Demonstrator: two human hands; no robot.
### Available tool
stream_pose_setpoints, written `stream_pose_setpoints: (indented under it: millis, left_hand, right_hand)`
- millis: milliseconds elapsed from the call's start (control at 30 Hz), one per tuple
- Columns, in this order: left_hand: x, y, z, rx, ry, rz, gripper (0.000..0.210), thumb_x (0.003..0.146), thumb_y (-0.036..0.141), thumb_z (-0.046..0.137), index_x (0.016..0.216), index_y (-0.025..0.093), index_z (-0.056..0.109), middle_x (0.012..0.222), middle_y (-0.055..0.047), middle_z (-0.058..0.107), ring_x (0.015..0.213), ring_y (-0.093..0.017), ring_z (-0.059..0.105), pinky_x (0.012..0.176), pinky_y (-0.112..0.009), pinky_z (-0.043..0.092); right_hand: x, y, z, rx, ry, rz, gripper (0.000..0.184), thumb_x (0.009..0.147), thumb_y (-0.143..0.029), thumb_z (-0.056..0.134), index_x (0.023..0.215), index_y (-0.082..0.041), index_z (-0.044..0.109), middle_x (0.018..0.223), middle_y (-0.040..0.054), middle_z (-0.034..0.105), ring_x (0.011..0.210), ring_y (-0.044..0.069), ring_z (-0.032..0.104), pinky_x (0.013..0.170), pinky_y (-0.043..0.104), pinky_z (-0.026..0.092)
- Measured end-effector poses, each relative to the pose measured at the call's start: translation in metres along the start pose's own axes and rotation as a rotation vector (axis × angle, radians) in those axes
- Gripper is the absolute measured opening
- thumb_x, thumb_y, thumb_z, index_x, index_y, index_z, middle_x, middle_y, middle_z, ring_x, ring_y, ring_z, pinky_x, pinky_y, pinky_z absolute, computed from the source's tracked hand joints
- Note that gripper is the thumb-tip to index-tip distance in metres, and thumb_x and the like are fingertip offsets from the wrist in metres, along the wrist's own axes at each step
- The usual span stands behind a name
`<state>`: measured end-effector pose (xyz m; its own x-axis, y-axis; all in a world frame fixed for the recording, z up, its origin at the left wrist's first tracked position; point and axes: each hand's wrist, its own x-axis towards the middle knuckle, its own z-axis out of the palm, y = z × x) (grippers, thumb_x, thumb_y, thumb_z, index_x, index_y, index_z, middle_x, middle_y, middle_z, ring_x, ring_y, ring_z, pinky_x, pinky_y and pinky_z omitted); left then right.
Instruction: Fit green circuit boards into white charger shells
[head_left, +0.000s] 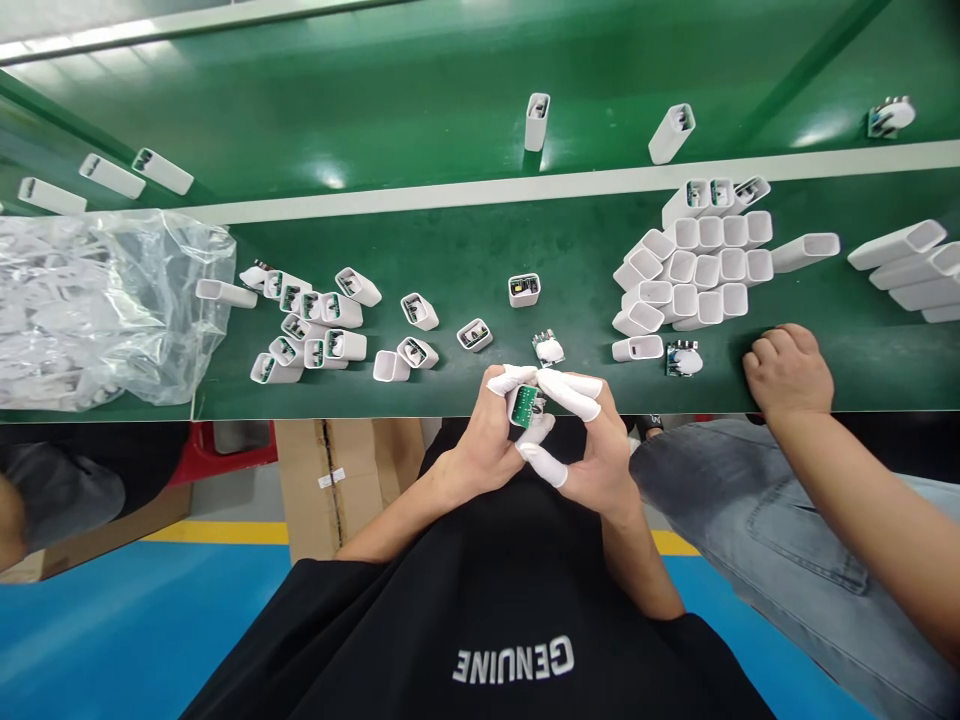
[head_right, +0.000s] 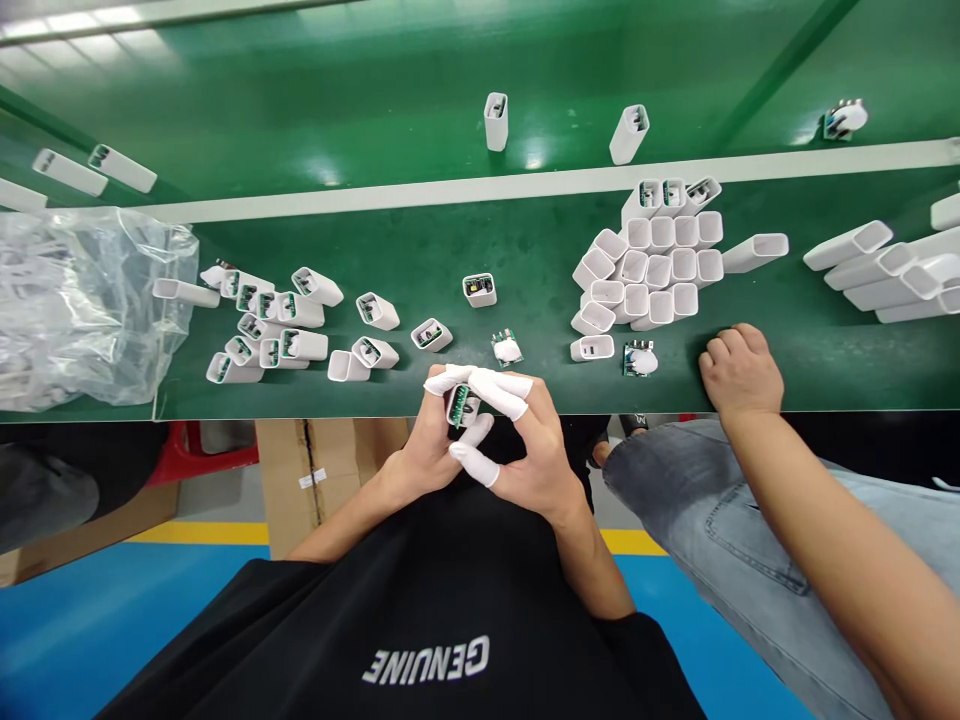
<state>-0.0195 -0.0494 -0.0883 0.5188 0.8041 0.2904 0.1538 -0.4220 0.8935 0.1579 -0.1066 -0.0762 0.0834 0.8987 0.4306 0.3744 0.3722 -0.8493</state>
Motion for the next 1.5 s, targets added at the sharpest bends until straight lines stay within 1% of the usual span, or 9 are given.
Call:
stream_pose_setpoints:
  millis: [200,367,600,900,1033,1133,1233,1333,1500]
  left_hand:
    - [0.002,0.004,-0.003,-0.141,-0.023,-0.095,0.043,0.115,0.035,0.065,0.153,0.027,0.047,0.125,-0.008,0.055,0.102,-0.021,0.060,0.091,-0.039,0.060]
    - [0.006,0.009,-0.003,-0.198,-0.070,-0.083,0.034,0.116,0.036,0.061,0.146,0.025,0.050,0.124,-0.009,0.060,0.105,-0.022,0.064,0.093,-0.041,0.063]
    - [0.006,0.010,-0.003,-0.173,-0.072,-0.075,0.030,0.116,0.036,0.059,0.143,0.024,0.050,0.122,-0.009,0.061,0.104,-0.023,0.065,0.092,-0.044,0.063]
    - [0.004,0.009,-0.005,-0.137,-0.078,-0.121,0.043,0.114,0.034,0.063,0.153,0.025,0.046,0.126,-0.010,0.061,0.104,-0.023,0.064,0.091,-0.041,0.061]
    - [0.003,0.010,-0.004,-0.100,-0.084,-0.125,0.049,0.110,0.029,0.064,0.154,0.025,0.045,0.123,-0.009,0.060,0.100,-0.023,0.063,0.087,-0.041,0.062]
    - [0.003,0.018,-0.009,-0.104,-0.119,-0.197,0.064,0.106,0.027,0.071,0.161,0.028,0.039,0.135,-0.012,0.059,0.117,-0.028,0.066,0.100,-0.047,0.064]
    - [0.001,0.022,-0.023,-0.178,-0.205,-0.251,0.088,0.098,0.034,0.084,0.170,0.033,0.034,0.152,-0.014,0.054,0.136,-0.034,0.063,0.115,-0.054,0.061]
    - [-0.004,0.017,-0.034,-0.321,-0.242,-0.251,0.090,0.093,0.044,0.093,0.168,0.036,0.045,0.153,-0.013,0.056,0.131,-0.033,0.066,0.111,-0.050,0.063]
    - [-0.003,0.002,-0.020,-0.616,-0.013,-0.267,0.063,0.089,0.045,0.098,0.143,0.031,0.068,0.133,-0.008,0.070,0.118,-0.025,0.074,0.109,-0.040,0.063]
  right_hand:
    - [0.000,0.002,-0.014,-0.139,-0.106,-0.108,0.097,0.088,-0.019,0.090,0.173,-0.043,0.050,0.157,0.0083,0.074,0.145,0.041,0.071,0.115,0.067,0.066]
    - [0.000,0.015,-0.009,-0.278,-0.161,-0.181,0.073,0.093,-0.013,0.085,0.156,-0.044,0.065,0.157,0.0040,0.077,0.146,0.037,0.073,0.119,0.066,0.063]
    - [-0.001,0.028,0.001,-0.207,-0.120,-0.153,0.047,0.093,-0.023,0.089,0.135,-0.041,0.079,0.145,0.0024,0.083,0.133,0.034,0.080,0.113,0.061,0.067]
    - [-0.015,0.040,0.008,-0.202,0.008,-0.142,0.056,0.084,-0.033,0.101,0.134,-0.043,0.078,0.139,0.0035,0.085,0.126,0.035,0.082,0.108,0.063,0.069]
    - [-0.013,0.036,0.010,-0.238,0.064,-0.273,0.068,0.085,-0.016,0.096,0.144,-0.041,0.074,0.136,0.0052,0.086,0.125,0.032,0.082,0.106,0.056,0.070]
    - [-0.005,0.027,0.007,-0.240,0.031,-0.285,0.071,0.089,-0.012,0.089,0.154,-0.036,0.069,0.137,0.0082,0.085,0.127,0.032,0.081,0.106,0.054,0.069]
    - [0.002,0.021,0.003,-0.082,0.067,-0.157,0.068,0.090,-0.022,0.093,0.153,-0.032,0.070,0.134,0.0117,0.082,0.123,0.033,0.079,0.102,0.054,0.069]
    - [0.004,0.020,0.006,0.266,0.103,0.025,0.063,0.087,-0.045,0.099,0.143,-0.030,0.075,0.128,0.0131,0.079,0.118,0.035,0.078,0.100,0.056,0.068]
    - [0.013,0.017,0.028,0.627,0.150,0.223,0.062,0.086,-0.075,0.090,0.129,-0.031,0.078,0.127,0.0126,0.077,0.119,0.036,0.076,0.108,0.060,0.064]
